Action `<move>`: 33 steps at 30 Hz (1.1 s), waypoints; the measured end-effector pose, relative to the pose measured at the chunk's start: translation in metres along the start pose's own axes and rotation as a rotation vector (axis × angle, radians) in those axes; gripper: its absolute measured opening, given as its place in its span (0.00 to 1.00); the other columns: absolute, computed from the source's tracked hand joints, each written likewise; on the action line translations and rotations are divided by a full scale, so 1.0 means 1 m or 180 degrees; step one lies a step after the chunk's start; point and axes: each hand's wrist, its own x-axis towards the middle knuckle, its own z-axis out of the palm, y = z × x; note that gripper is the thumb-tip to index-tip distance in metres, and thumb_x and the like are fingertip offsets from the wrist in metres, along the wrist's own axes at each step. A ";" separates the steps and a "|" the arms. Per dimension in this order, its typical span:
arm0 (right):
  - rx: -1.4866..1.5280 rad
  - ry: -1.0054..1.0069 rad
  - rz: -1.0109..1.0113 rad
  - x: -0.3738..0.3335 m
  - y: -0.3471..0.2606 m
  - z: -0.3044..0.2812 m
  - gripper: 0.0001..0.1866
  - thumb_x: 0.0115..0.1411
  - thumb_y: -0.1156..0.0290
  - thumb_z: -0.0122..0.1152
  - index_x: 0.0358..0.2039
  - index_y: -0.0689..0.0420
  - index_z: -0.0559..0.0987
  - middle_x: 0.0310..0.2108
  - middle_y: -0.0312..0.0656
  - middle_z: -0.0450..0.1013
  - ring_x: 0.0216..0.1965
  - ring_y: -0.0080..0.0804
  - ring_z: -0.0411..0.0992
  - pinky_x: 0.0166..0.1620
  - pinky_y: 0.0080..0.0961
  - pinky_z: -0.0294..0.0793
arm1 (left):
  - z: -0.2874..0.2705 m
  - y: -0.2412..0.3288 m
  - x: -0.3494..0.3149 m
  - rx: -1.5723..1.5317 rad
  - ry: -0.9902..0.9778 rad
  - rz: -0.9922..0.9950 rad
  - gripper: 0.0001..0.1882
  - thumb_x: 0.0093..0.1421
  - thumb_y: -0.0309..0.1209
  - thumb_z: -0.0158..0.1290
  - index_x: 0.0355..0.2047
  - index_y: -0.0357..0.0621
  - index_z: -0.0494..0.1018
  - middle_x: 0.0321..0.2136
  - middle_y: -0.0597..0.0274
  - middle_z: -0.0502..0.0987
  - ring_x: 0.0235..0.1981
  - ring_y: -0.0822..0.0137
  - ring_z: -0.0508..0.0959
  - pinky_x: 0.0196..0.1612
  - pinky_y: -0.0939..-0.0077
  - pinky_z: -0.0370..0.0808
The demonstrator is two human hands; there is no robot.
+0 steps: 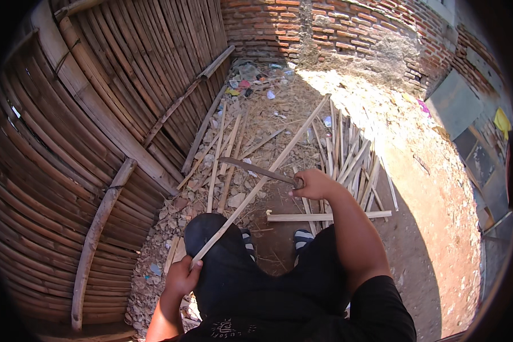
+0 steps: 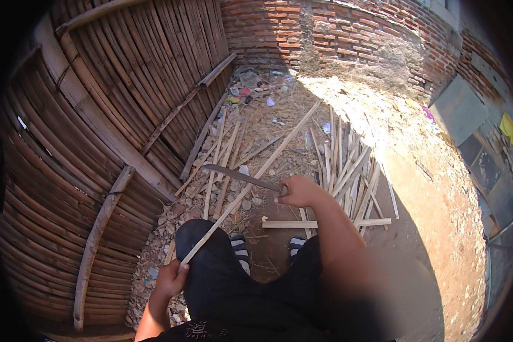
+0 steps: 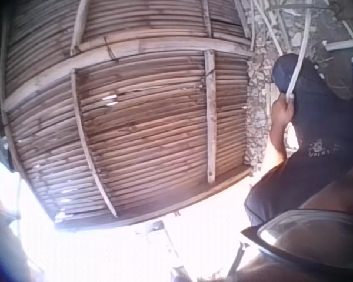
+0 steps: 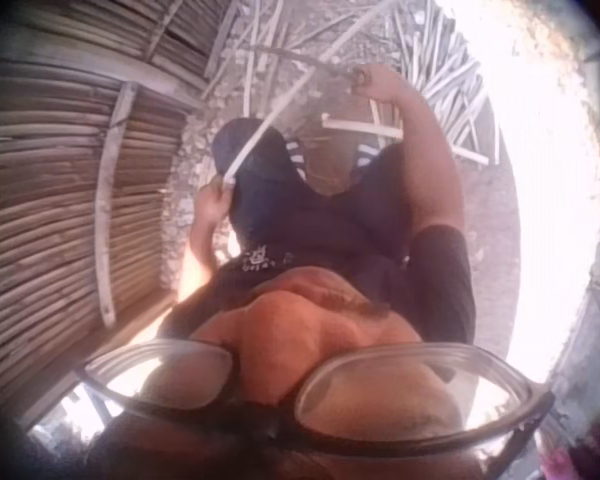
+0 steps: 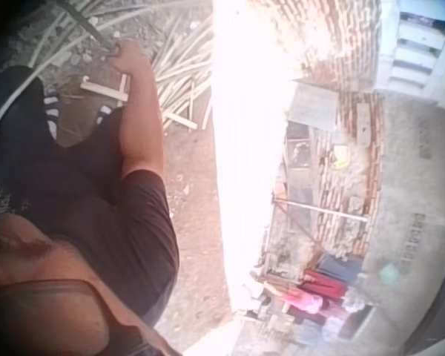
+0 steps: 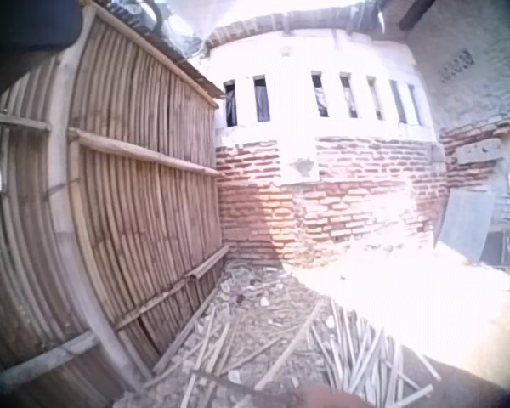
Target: The person sits on the ground and uses a machete to repeatedly scrape and sharpen a thin wooden stick held between their legs. The person continues this scraping motion along the length of the stick, producing wood shavings.
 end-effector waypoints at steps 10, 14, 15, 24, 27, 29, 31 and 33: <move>-0.0293 -0.0459 -0.0699 -0.011 -0.038 0.015 0.26 0.53 0.49 0.73 0.37 0.61 0.83 0.34 0.57 0.80 0.41 0.58 0.79 0.46 0.49 0.76 | -0.009 0.000 0.009 -0.0157 -0.0466 -0.0271 0.30 0.70 0.58 0.47 0.32 0.38 0.72 0.26 0.36 0.77 0.34 0.32 0.78 0.37 0.47 0.73; -0.0084 -0.0403 -0.0484 -0.003 -0.027 0.009 0.27 0.52 0.48 0.73 0.37 0.62 0.83 0.34 0.58 0.79 0.41 0.59 0.78 0.47 0.49 0.76 | -0.009 0.005 0.006 -0.0207 -0.0370 -0.0328 0.29 0.69 0.56 0.48 0.32 0.38 0.72 0.25 0.37 0.77 0.33 0.32 0.78 0.37 0.47 0.74; -0.0006 -0.0273 -0.0308 -0.001 -0.013 0.006 0.27 0.52 0.48 0.73 0.38 0.62 0.83 0.34 0.58 0.79 0.41 0.59 0.78 0.47 0.49 0.76 | -0.007 0.005 0.006 -0.0215 -0.0331 -0.0310 0.28 0.69 0.56 0.49 0.32 0.38 0.72 0.26 0.37 0.77 0.33 0.32 0.78 0.37 0.47 0.74; -0.0274 -0.0246 -0.0377 0.003 -0.016 0.015 0.28 0.53 0.48 0.73 0.41 0.61 0.84 0.35 0.58 0.79 0.43 0.59 0.78 0.49 0.48 0.76 | -0.004 0.005 0.007 0.0039 -0.0236 -0.0178 0.26 0.69 0.53 0.51 0.32 0.38 0.72 0.25 0.37 0.77 0.33 0.32 0.78 0.37 0.44 0.73; -0.0280 -0.0746 -0.0740 0.004 -0.044 0.022 0.28 0.52 0.48 0.73 0.41 0.61 0.83 0.36 0.57 0.79 0.44 0.59 0.78 0.50 0.47 0.76 | -0.007 0.006 0.006 0.0045 -0.0230 -0.0186 0.27 0.68 0.54 0.51 0.32 0.38 0.72 0.24 0.37 0.77 0.33 0.32 0.78 0.36 0.45 0.73; -0.0074 -0.0597 -0.0770 0.004 -0.035 0.019 0.28 0.52 0.48 0.73 0.40 0.61 0.83 0.35 0.58 0.79 0.43 0.58 0.78 0.49 0.47 0.76 | -0.008 0.003 0.005 -0.0066 -0.0228 -0.0182 0.27 0.68 0.54 0.51 0.32 0.38 0.72 0.24 0.37 0.77 0.32 0.32 0.78 0.36 0.45 0.73; 0.0224 -0.0392 -0.0478 0.007 -0.018 0.013 0.28 0.52 0.47 0.73 0.39 0.61 0.84 0.35 0.58 0.79 0.42 0.58 0.79 0.48 0.47 0.76 | -0.004 -0.004 0.005 -0.0237 -0.0244 -0.0171 0.28 0.69 0.55 0.51 0.32 0.38 0.72 0.24 0.37 0.76 0.32 0.32 0.78 0.35 0.46 0.73; 0.0577 -0.0120 0.0186 0.008 0.007 -0.001 0.28 0.52 0.47 0.73 0.39 0.61 0.84 0.34 0.59 0.79 0.41 0.58 0.79 0.47 0.47 0.76 | -0.003 -0.005 0.006 -0.0258 -0.0240 -0.0208 0.28 0.69 0.55 0.50 0.31 0.38 0.72 0.24 0.38 0.76 0.32 0.32 0.78 0.35 0.46 0.72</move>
